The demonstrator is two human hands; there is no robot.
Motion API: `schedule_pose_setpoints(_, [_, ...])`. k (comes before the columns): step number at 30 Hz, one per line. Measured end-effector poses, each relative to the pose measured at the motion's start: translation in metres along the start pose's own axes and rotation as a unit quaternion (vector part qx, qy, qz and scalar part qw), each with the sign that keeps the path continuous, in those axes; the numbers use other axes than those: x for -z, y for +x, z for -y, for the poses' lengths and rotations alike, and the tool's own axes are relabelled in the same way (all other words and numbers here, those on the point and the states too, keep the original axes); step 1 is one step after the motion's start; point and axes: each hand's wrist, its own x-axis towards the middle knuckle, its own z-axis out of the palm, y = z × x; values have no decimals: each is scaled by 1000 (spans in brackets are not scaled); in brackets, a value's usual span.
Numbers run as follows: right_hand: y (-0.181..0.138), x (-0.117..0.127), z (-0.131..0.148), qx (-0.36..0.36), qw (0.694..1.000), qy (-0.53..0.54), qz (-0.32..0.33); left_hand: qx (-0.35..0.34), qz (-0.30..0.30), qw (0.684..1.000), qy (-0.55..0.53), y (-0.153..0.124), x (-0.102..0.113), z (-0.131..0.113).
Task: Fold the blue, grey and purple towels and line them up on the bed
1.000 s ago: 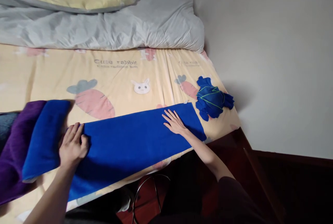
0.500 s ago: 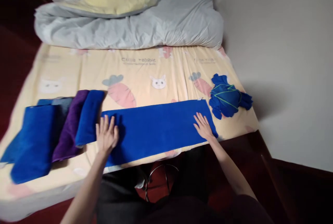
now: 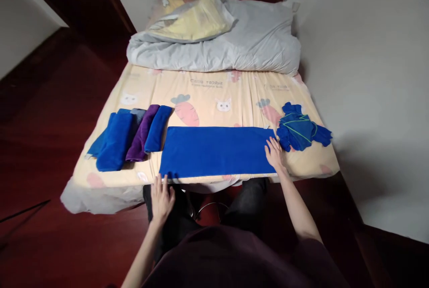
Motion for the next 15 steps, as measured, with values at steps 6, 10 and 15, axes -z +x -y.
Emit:
schedule_pose_setpoints(6, [77, -29, 99, 102, 987, 40, 116, 143, 320, 881, -318, -84, -59, -92])
schedule_pose_setpoints(10, [117, -68, 160, 137, 972, -5, 192, 273, 326, 753, -503, -77, -92, -138])
schedule_pose_setpoints(15, [146, -103, 196, 135, 958, -54, 246, 413, 232, 595, -649, -33, -119, -181])
